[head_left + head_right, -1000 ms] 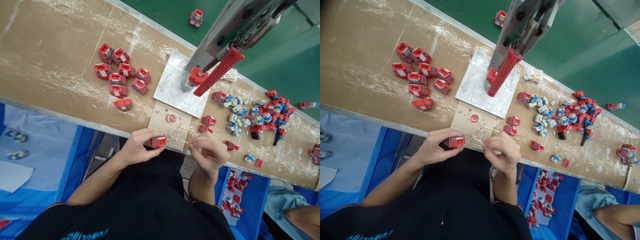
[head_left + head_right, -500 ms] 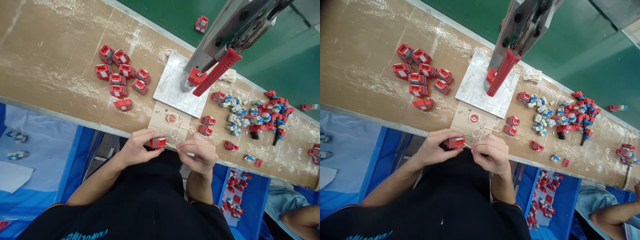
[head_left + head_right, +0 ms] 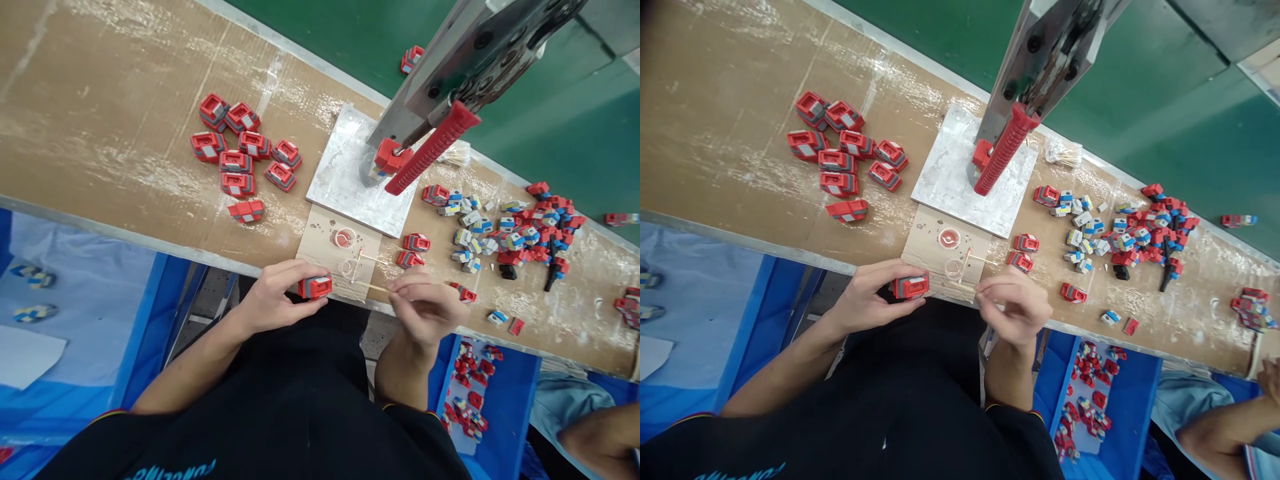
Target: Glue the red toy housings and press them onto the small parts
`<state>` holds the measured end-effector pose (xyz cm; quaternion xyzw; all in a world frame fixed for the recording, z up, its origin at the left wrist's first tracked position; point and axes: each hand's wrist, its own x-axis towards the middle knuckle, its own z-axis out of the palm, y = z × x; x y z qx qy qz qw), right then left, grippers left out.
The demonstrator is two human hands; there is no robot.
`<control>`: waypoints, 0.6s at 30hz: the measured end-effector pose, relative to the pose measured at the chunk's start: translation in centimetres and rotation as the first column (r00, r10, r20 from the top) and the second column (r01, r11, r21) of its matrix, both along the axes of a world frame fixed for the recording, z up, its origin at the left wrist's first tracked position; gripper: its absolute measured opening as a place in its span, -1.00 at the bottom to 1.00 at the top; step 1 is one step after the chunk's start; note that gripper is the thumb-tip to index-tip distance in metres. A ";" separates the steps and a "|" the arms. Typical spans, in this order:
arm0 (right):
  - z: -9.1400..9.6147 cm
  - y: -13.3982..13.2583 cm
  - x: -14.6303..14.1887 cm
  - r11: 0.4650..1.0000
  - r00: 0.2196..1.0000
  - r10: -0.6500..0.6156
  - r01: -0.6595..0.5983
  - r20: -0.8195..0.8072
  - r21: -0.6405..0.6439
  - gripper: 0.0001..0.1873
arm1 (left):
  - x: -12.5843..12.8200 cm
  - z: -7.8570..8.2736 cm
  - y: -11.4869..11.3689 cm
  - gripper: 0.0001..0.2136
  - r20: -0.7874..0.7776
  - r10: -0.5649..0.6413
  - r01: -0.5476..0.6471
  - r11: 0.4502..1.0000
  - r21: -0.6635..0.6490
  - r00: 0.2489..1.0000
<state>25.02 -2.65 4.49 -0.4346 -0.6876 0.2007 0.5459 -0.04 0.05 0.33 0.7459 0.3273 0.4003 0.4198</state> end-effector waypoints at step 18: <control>-2.2 -5.1 11.7 0.720 0.688 -0.585 0.685 0.430 -0.117 -0.87 | -2.5 -3.1 -1.0 -0.72 0.020 0.222 -0.212 0.951 -0.226 0.975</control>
